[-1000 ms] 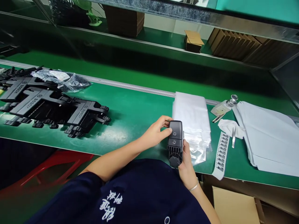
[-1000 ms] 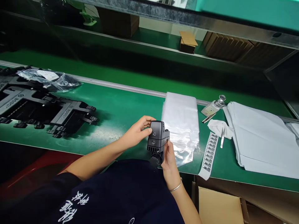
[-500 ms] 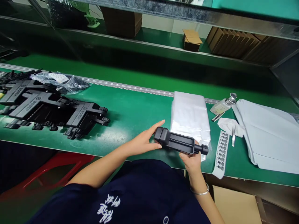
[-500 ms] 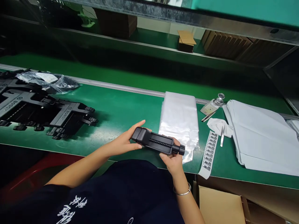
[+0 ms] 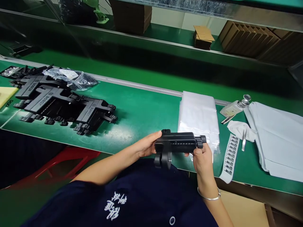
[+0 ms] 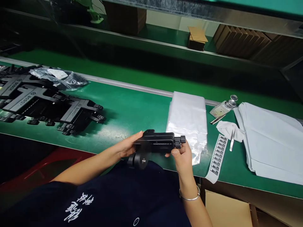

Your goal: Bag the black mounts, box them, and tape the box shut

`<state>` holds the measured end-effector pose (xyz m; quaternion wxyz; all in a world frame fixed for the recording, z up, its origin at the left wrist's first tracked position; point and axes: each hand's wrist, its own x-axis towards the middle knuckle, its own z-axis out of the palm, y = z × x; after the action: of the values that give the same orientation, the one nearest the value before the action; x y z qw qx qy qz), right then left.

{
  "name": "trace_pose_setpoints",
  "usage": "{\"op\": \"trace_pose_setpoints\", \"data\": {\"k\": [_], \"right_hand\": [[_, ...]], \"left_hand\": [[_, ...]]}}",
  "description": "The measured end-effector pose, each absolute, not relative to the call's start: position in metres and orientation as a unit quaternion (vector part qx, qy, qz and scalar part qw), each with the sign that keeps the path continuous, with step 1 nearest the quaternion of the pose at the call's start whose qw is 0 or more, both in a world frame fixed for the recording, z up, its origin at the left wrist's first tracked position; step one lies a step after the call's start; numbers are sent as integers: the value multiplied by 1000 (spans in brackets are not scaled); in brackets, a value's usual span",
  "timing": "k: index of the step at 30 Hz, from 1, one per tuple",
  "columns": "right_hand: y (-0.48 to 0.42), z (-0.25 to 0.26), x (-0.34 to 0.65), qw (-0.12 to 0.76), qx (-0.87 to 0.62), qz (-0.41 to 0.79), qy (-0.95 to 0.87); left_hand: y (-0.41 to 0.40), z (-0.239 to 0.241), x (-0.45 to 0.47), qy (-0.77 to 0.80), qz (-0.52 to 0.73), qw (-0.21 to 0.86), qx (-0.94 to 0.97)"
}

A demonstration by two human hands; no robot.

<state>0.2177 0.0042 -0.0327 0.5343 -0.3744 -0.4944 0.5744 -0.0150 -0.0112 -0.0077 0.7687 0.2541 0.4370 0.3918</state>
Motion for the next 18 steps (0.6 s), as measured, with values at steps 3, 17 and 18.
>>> {"op": "trace_pose_setpoints", "data": {"k": [3,17,18], "right_hand": [[7,-27,209,531,-386,580,-482],[-13,-8,185,414,-520,361,-654],[-13,-9,187,400,-518,347,-672]], "left_hand": [[-13,-17,-12,440,360,808,156],[21,-36,-19,504,318,789,152],[23,-38,-18,513,318,781,158]]}}
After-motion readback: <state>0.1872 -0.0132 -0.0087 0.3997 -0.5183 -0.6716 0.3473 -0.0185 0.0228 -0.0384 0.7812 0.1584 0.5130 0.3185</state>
